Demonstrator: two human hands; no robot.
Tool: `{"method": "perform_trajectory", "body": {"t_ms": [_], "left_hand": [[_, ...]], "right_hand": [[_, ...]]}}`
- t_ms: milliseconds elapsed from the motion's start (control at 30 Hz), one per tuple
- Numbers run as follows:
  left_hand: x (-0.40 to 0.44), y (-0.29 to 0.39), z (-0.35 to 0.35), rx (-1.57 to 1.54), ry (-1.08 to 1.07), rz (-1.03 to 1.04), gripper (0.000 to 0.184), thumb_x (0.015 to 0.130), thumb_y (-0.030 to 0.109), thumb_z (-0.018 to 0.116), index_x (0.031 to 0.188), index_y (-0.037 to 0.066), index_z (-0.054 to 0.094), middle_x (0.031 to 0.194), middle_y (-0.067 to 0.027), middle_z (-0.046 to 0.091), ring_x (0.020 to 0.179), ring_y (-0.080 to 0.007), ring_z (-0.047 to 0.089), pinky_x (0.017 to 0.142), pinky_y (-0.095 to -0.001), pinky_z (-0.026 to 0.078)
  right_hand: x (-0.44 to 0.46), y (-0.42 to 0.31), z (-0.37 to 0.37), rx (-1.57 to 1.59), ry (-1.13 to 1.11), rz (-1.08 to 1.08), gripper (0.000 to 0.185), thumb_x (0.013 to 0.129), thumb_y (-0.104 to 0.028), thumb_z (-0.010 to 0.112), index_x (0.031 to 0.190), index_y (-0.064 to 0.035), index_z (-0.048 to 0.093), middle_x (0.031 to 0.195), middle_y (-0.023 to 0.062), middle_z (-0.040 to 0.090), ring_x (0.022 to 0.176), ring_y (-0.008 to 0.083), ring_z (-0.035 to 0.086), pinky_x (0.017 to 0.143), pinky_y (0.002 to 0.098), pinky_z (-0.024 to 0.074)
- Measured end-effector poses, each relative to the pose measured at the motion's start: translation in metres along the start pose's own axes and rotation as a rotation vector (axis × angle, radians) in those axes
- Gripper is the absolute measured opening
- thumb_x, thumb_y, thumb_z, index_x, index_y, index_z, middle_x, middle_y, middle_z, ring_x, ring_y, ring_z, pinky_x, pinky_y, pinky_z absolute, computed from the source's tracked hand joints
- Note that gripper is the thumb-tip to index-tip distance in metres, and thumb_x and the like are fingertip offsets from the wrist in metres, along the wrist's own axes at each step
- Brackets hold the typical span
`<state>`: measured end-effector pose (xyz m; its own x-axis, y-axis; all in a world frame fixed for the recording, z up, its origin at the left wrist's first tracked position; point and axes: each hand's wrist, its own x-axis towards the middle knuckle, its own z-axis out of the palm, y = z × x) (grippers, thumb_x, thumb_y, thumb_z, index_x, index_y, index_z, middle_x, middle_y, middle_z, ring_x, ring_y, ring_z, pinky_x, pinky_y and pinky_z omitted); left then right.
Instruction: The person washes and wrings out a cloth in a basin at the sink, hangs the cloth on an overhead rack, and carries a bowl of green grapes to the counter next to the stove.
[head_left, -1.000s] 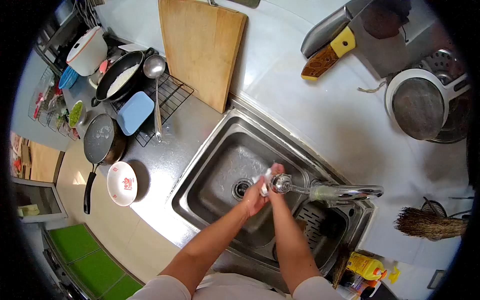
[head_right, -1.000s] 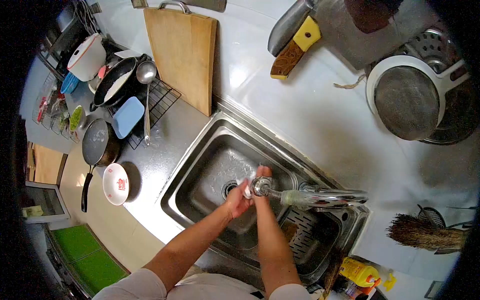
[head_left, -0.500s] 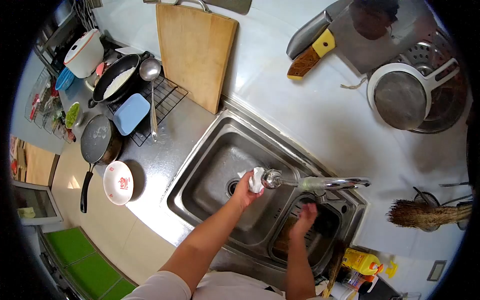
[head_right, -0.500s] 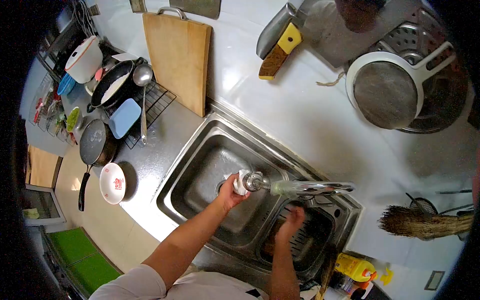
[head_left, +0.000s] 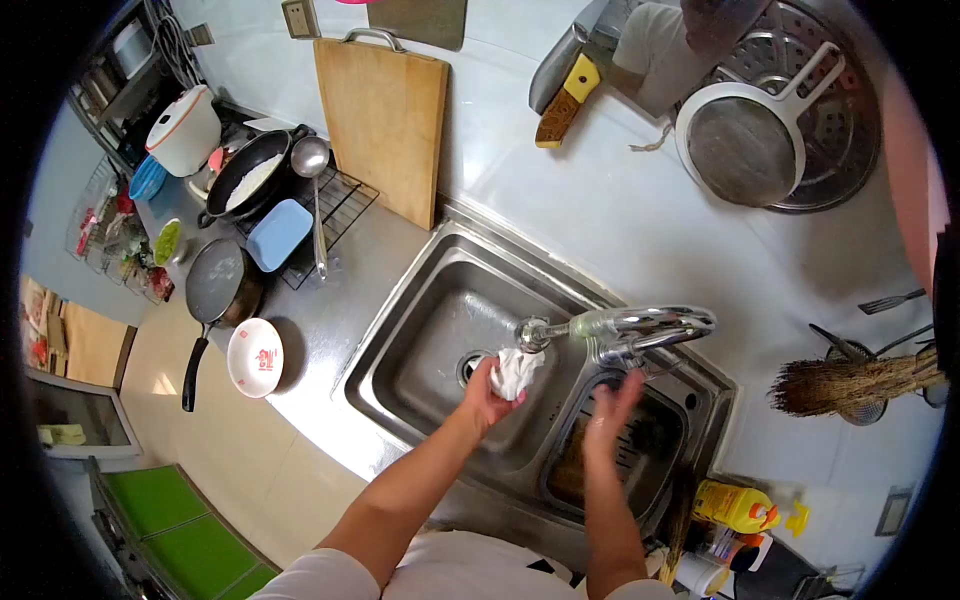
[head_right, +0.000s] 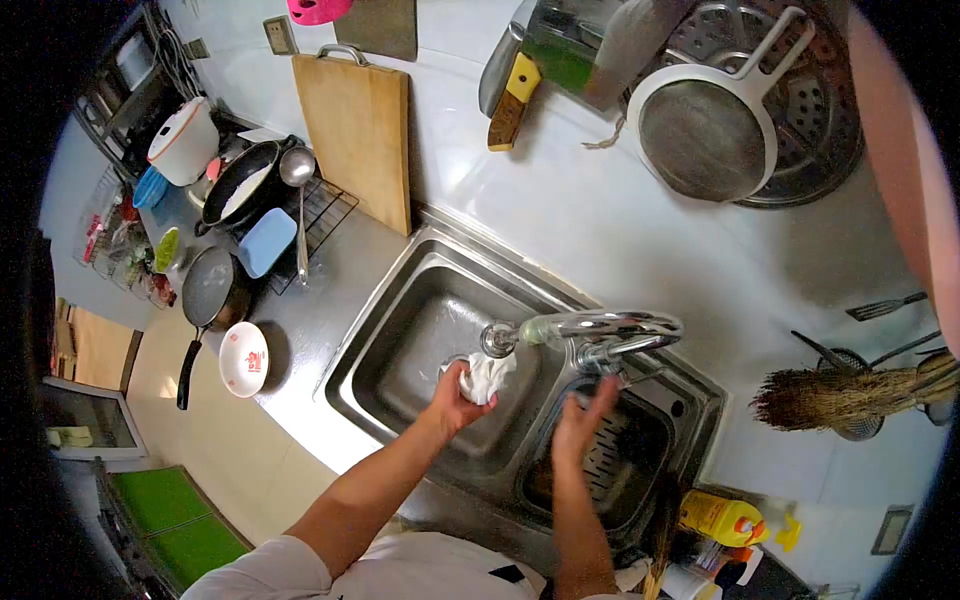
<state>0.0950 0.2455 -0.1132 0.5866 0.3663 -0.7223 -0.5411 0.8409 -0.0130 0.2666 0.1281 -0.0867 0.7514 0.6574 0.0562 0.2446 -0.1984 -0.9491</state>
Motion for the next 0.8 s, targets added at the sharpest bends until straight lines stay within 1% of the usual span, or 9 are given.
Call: {"method": "perform_trajectory", "body": {"t_ms": [67,167,233,333,533,633,700,733,800], "left_hand": [[-0.018,-0.012,0.004,-0.020,-0.061,-0.034,0.031,0.072,0.025,0.049,0.101,0.014,0.056,0.102,-0.0064,0.059,0.091,-0.0241,0.055,0.075,-0.0398,0.043],[-0.037,-0.031,0.003,0.009,-0.178,-0.084,0.033,0.072,0.026,0.047,0.098,0.010,0.057,0.100,-0.0087,0.060,0.090,-0.0250,0.056,0.078,-0.0385,0.043],[-0.046,-0.041,0.006,0.053,-0.109,-0.024,0.041,0.078,0.038,0.044,0.102,0.007,0.056,0.102,-0.0108,0.059,0.093,-0.0261,0.055,0.084,-0.0375,0.043],[-0.057,-0.046,0.016,0.000,-0.005,0.078,0.062,0.086,0.062,0.030,0.109,0.009,0.051,0.112,-0.0100,0.054,0.102,-0.0256,0.052,0.093,-0.0404,0.038],[-0.042,-0.049,0.000,-0.018,0.054,0.180,0.050,0.093,0.050,0.025,0.101,0.008,0.051,0.103,-0.0113,0.057,0.094,-0.0270,0.056,0.086,-0.0420,0.044],[-0.043,-0.049,0.000,-0.034,-0.008,0.209,0.050,0.093,0.050,0.027,0.104,0.006,0.051,0.103,-0.0133,0.057,0.090,-0.0281,0.058,0.083,-0.0430,0.047],[-0.049,-0.048,0.009,-0.063,0.022,0.201,0.053,0.092,0.050,0.030,0.106,0.003,0.050,0.102,-0.0149,0.057,0.091,-0.0286,0.058,0.083,-0.0431,0.047],[-0.051,-0.048,0.015,-0.057,0.153,0.203,0.057,0.092,0.052,0.028,0.107,0.002,0.052,0.101,-0.0139,0.059,0.091,-0.0282,0.059,0.083,-0.0415,0.047],[-0.042,-0.050,0.009,-0.049,0.243,0.205,0.061,0.092,0.052,0.027,0.109,-0.001,0.053,0.098,-0.0125,0.061,0.090,-0.0273,0.060,0.084,-0.0375,0.047]], "right_hand": [[-0.027,-0.010,0.028,0.156,-0.168,0.019,0.062,0.088,-0.020,0.050,0.139,-0.0054,0.018,0.145,0.0165,0.013,0.133,0.0295,0.017,0.106,0.0409,0.0181],[-0.044,-0.016,0.063,0.649,-0.428,0.256,0.051,0.087,-0.016,0.054,0.132,-0.0025,0.034,0.133,0.0129,0.038,0.121,0.0218,0.038,0.100,0.0327,0.0295],[-0.048,-0.031,0.072,0.332,-0.479,0.085,0.029,0.084,-0.008,0.056,0.112,-0.0006,0.050,0.111,0.0099,0.056,0.104,0.0188,0.051,0.091,0.0312,0.0392],[-0.056,-0.037,0.075,0.241,-0.497,-0.117,0.025,0.082,-0.002,0.056,0.106,-0.0004,0.051,0.108,0.0106,0.058,0.100,0.0187,0.054,0.089,0.0317,0.0407],[-0.066,-0.053,0.071,0.327,-0.548,-0.194,0.023,0.082,0.003,0.052,0.105,-0.0005,0.051,0.105,0.0128,0.059,0.099,0.0189,0.055,0.090,0.0309,0.0400],[-0.067,-0.070,0.074,0.363,-0.451,-0.138,0.022,0.085,0.000,0.049,0.107,-0.0011,0.051,0.094,0.0103,0.060,0.089,0.0165,0.056,0.083,0.0287,0.0425],[-0.067,-0.073,0.076,0.627,-0.459,0.092,0.023,0.087,-0.003,0.045,0.110,-0.0019,0.050,0.083,0.0069,0.057,0.075,0.0125,0.053,0.071,0.0253,0.0433],[-0.068,-0.080,0.082,0.686,-0.394,0.130,0.013,0.091,-0.013,0.046,0.098,-0.0031,0.052,0.070,0.0028,0.050,0.061,0.0090,0.045,0.057,0.0230,0.0389],[-0.068,-0.070,0.084,0.757,-0.383,0.231,0.014,0.092,-0.018,0.047,0.089,-0.0045,0.050,0.066,0.0018,0.047,0.058,0.0086,0.043,0.053,0.0226,0.0366]]}}
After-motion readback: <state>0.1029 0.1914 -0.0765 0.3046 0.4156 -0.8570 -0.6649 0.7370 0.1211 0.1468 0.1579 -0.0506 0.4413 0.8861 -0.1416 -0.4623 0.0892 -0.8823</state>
